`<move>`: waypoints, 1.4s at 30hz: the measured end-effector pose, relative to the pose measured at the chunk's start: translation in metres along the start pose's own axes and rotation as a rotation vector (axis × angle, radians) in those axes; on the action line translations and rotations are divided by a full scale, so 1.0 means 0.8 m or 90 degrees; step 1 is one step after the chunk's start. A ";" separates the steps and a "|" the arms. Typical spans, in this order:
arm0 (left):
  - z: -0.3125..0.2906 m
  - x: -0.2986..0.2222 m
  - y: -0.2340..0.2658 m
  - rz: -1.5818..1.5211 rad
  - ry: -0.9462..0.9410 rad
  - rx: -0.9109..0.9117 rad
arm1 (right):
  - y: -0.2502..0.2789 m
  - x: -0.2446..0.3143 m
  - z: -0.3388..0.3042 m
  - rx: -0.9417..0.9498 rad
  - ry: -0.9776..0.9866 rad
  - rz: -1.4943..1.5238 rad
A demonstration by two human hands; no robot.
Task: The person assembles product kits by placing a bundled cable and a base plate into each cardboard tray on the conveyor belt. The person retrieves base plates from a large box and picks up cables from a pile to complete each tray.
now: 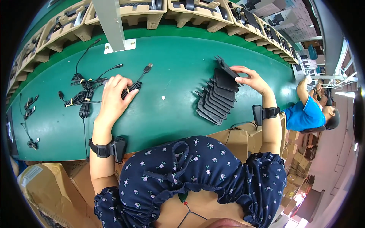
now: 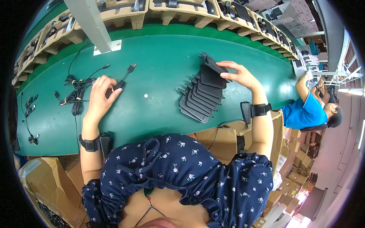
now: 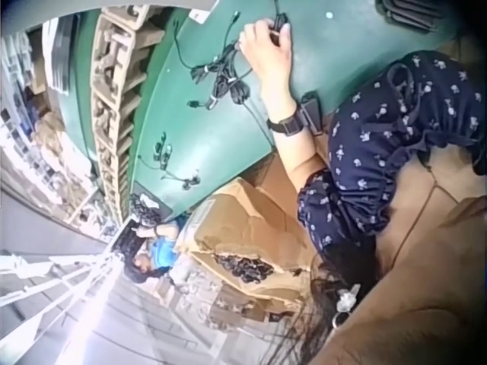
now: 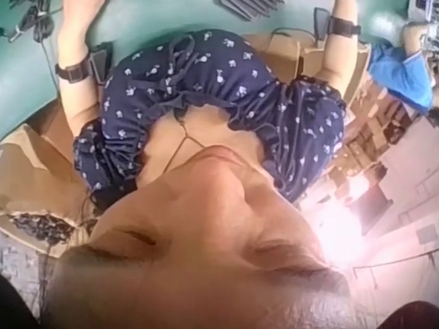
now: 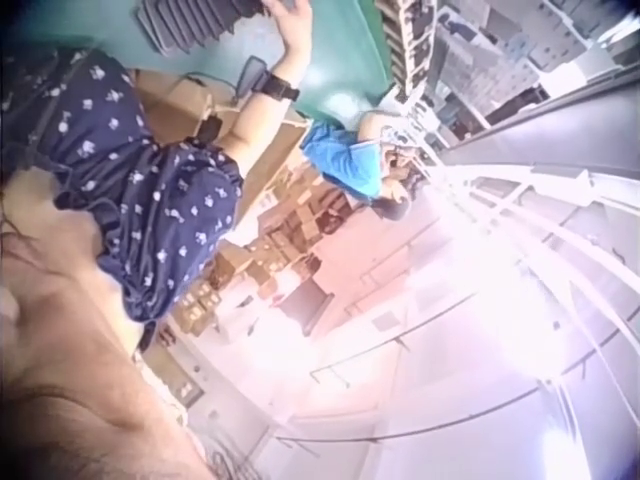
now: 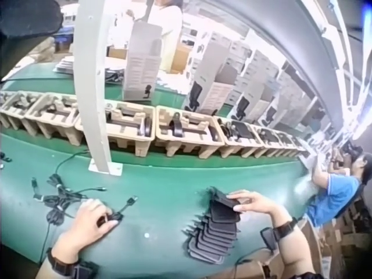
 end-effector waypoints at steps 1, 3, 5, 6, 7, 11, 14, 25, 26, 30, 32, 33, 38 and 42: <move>0.000 -0.001 0.001 -0.001 0.003 0.003 | 0.002 -0.002 -0.002 -0.001 -0.012 0.051; 0.000 -0.001 0.002 -0.002 0.005 0.006 | 0.000 0.002 -0.005 0.000 -0.023 0.102; -0.001 0.000 0.000 -0.006 0.007 0.010 | 0.002 0.031 -0.009 -0.098 0.063 -0.190; -0.002 0.001 -0.001 -0.004 0.011 0.009 | 0.000 0.040 -0.007 -0.096 0.063 -0.189; -0.003 0.001 -0.001 -0.004 0.014 0.008 | -0.002 0.054 -0.004 -0.108 0.082 -0.193; -0.002 0.001 0.002 0.005 0.014 0.012 | -0.002 0.102 0.002 -0.132 0.082 -0.213; 0.001 0.001 0.004 0.002 0.014 0.011 | -0.003 0.135 0.016 -0.155 0.199 -0.269; 0.000 -0.006 0.008 -0.002 0.027 0.041 | -0.034 0.190 0.058 -0.111 0.234 -0.209; 0.000 -0.006 0.008 -0.004 0.030 0.042 | -0.037 0.193 0.058 -0.108 0.232 -0.208; 0.003 -0.005 0.007 -0.020 0.010 0.032 | -0.059 0.207 0.052 -0.041 0.340 -0.274; 0.001 -0.005 0.007 -0.022 0.006 0.029 | -0.072 0.213 0.047 -0.017 0.365 -0.308; 0.000 -0.004 0.007 -0.019 0.012 0.032 | -0.076 0.213 0.046 -0.014 0.366 -0.307; 0.002 -0.004 0.007 -0.019 0.006 0.036 | -0.076 0.211 0.038 -0.046 0.321 -0.307; 0.002 -0.004 0.007 -0.015 0.003 0.034 | -0.066 0.203 0.037 -0.075 0.338 -0.359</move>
Point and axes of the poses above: each hand's wrist, its own z-axis towards the middle knuckle, its own y-axis out of the back of the hand, x = y × z, the point moved 5 cm from there along z, towards the middle knuckle, and after that the axes turned 12 degrees about x, right-handed, at the moved point
